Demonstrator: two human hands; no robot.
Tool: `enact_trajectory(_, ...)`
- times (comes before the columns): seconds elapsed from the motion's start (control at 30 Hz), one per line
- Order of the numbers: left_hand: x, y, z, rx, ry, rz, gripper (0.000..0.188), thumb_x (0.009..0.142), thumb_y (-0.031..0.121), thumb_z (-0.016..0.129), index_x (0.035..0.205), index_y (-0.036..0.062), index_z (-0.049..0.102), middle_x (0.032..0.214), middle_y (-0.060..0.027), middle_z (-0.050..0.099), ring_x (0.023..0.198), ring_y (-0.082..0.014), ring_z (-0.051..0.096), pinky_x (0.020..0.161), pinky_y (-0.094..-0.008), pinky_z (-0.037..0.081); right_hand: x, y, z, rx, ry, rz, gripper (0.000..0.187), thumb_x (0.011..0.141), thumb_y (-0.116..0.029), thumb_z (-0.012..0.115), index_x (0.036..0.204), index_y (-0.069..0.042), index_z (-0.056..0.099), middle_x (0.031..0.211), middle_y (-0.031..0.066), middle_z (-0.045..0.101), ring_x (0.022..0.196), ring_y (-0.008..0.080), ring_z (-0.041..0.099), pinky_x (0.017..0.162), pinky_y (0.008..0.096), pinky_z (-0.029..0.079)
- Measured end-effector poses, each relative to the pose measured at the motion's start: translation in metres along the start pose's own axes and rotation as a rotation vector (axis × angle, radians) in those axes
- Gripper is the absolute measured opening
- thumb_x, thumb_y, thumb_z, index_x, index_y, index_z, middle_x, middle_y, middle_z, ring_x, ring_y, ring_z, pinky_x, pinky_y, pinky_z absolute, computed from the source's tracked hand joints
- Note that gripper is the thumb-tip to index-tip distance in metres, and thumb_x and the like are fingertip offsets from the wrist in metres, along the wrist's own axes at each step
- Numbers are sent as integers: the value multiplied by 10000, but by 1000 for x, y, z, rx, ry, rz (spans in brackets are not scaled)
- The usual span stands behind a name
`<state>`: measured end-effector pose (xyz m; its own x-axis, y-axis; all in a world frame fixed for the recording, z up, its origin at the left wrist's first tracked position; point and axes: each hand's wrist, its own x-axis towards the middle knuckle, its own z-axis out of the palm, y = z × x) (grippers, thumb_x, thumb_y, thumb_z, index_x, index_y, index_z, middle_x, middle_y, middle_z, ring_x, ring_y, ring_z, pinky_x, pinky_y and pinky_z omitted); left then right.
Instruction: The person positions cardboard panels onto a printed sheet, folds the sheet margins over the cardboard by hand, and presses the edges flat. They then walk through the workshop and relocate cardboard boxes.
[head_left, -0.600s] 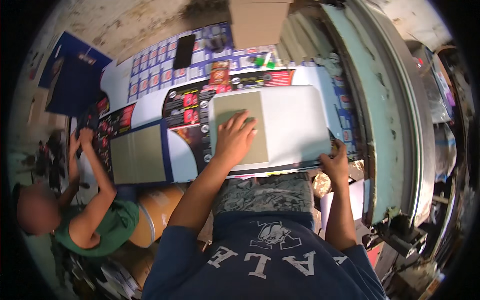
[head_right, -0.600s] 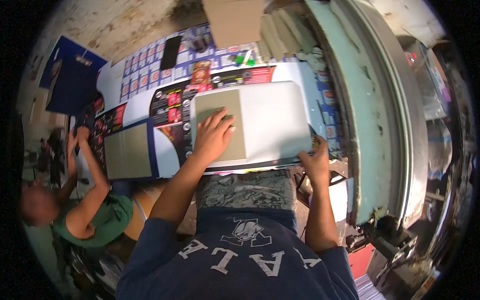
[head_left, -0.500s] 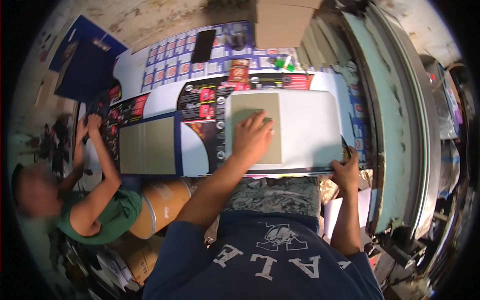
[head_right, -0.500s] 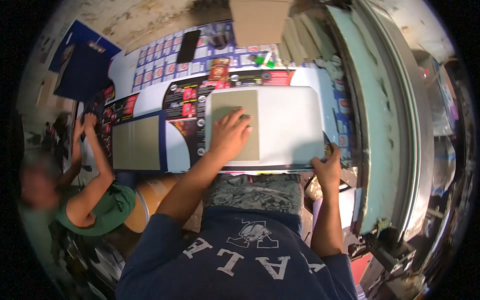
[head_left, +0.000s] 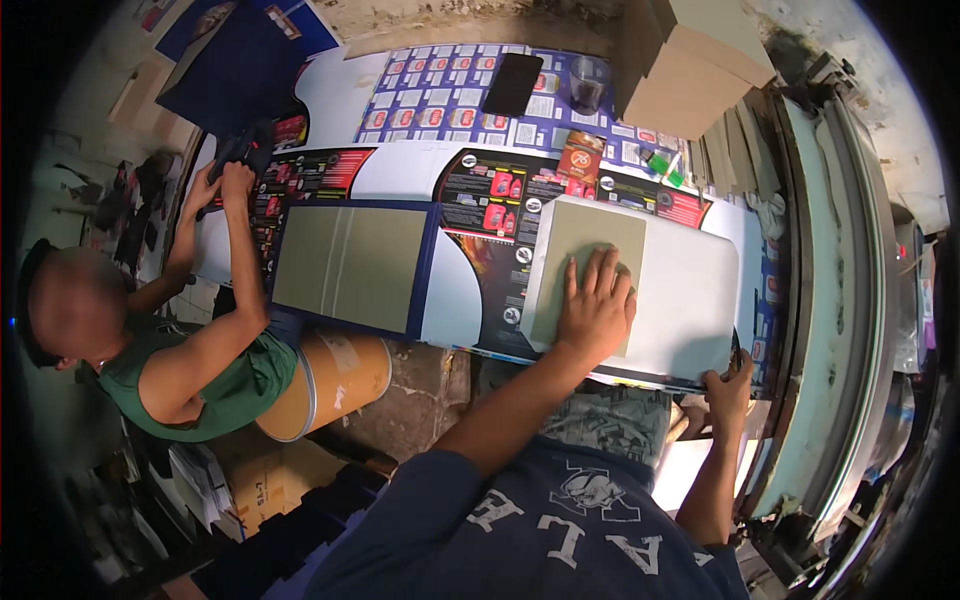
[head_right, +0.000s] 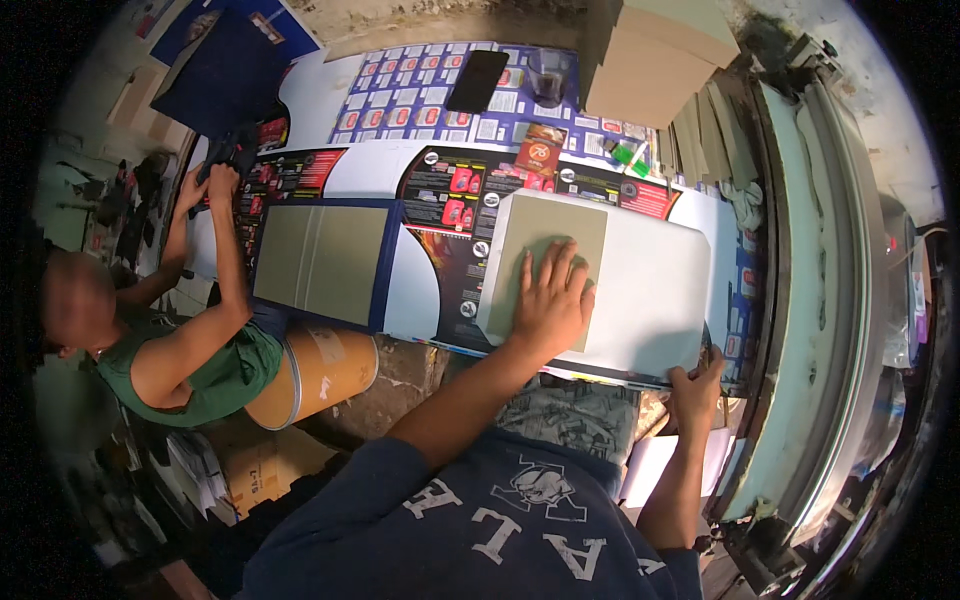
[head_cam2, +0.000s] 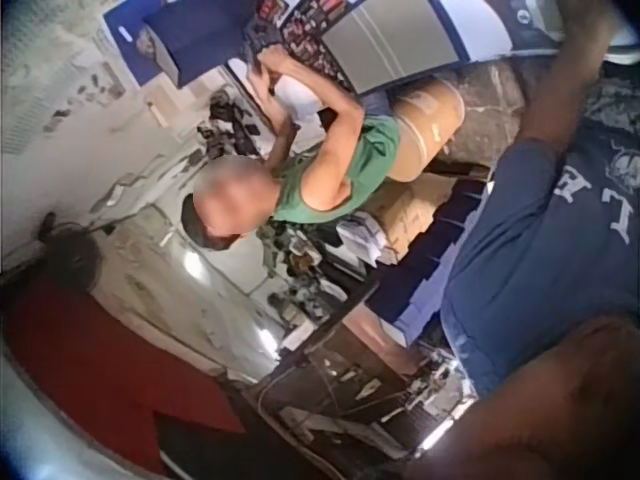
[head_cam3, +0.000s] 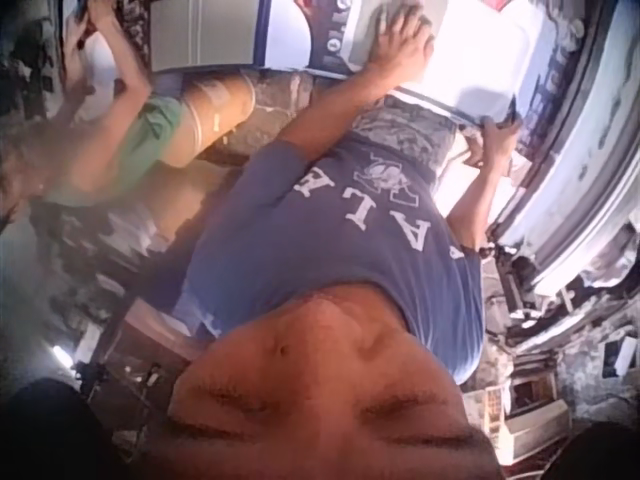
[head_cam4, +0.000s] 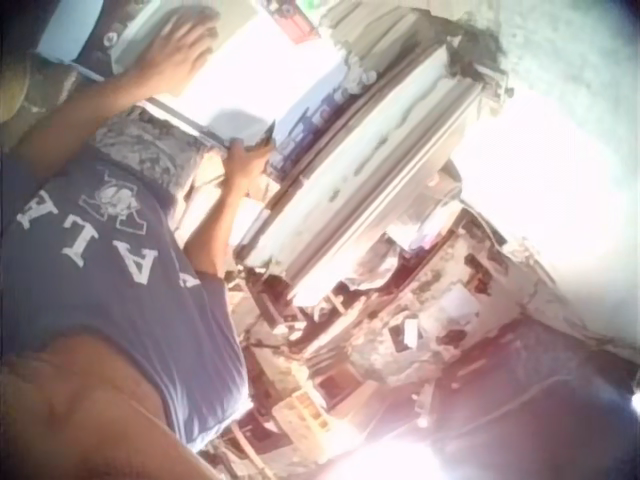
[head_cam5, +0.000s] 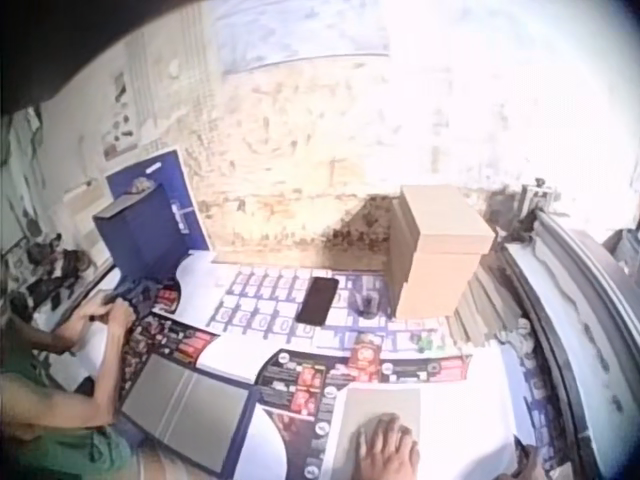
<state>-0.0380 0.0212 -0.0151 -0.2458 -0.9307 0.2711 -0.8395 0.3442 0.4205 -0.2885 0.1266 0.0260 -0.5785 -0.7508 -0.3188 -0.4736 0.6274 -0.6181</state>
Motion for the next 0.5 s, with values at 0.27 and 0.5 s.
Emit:
enact_trajectory(0.27,-3,7,0,41,-73,39,377,983,333,547,1197,29,612,1517,-238,432,1459,-376,359,1160,-651,245,22,66,11,125,5,-258,813,740,-111,651,1476,3,325,1306,269,598,1141,370,634,949,429,504)
enact_trajectory(0.5,-1,2,-4,2,-28,29,302,978,292,582,1099,18,618,1519,-235,425,1463,-373,353,1171,-636,248,34,12,-19,-280,97,-260,385,873,-180,674,1191,10,565,811,199,668,733,357,648,703,447,504)
